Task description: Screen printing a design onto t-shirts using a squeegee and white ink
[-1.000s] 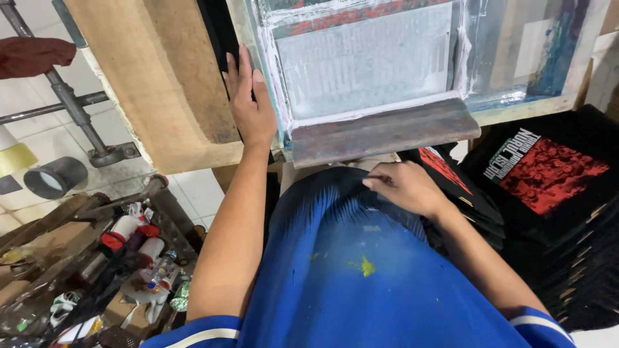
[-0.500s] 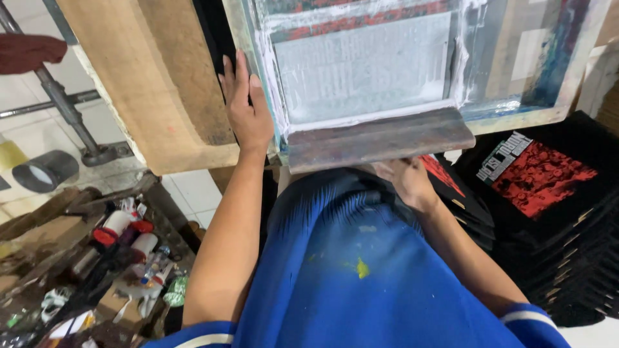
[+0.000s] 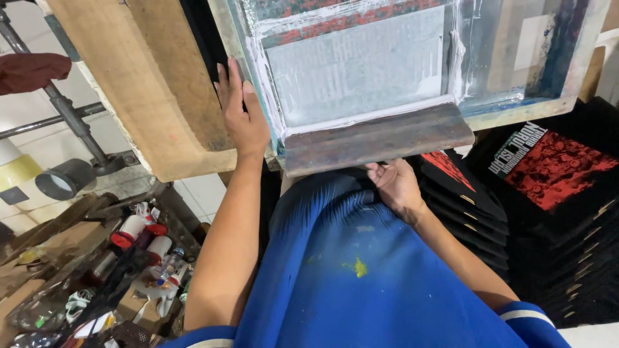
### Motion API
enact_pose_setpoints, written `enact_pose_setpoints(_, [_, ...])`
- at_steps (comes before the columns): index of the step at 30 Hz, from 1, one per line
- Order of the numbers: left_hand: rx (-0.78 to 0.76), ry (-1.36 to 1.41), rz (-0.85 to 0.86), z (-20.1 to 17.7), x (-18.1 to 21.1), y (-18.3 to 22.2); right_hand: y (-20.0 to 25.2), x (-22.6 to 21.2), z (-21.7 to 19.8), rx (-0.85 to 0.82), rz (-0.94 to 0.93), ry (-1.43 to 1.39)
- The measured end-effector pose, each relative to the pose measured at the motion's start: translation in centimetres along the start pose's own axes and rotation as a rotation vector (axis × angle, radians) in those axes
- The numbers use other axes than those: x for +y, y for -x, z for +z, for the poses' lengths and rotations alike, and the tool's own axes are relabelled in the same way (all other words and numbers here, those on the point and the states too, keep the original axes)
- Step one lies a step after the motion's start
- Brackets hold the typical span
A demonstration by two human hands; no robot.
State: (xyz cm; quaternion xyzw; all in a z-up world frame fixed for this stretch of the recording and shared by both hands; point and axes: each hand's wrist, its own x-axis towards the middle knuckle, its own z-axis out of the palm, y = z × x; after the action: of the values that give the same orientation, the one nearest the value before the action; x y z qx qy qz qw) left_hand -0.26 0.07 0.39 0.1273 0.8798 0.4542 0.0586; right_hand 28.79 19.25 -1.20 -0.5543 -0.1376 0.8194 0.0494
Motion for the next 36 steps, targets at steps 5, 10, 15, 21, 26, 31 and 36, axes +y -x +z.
enact_pose_setpoints(5, [-0.025, 0.031, -0.034, -0.1, 0.3, 0.1, -0.8, 0.3, 1.3, -0.103, -0.083, 0.023])
enact_pose_setpoints(10, [-0.003, -0.002, -0.002, 0.0, -0.3, 0.0, -1.4, 0.1, 1.5, -0.004, -0.271, 0.351])
enact_pose_setpoints(15, [-0.006, -0.002, -0.008, -0.1, -0.2, 0.2, -1.7, 0.4, 0.7, 0.064, -0.394, 0.551])
enact_pose_setpoints(21, [-0.007, -0.013, -0.008, 0.0, -0.2, 0.0, -2.8, 0.9, -0.7, 0.16, -0.534, 0.766])
enact_pose_setpoints(26, [-0.003, -0.013, -0.002, 0.1, -0.3, 0.0, -3.0, 0.9, -1.2, 0.169, -0.539, 0.756])
enact_pose_setpoints(31, [-0.004, 0.006, -0.012, 0.0, 0.1, 0.0, -2.7, 0.6, -0.8, 0.116, -0.529, 0.674])
enact_pose_setpoints(36, [-0.01, 0.005, -0.015, 0.0, 0.0, 0.0, -2.4, 0.3, -0.3, 0.076, -0.52, 0.617])
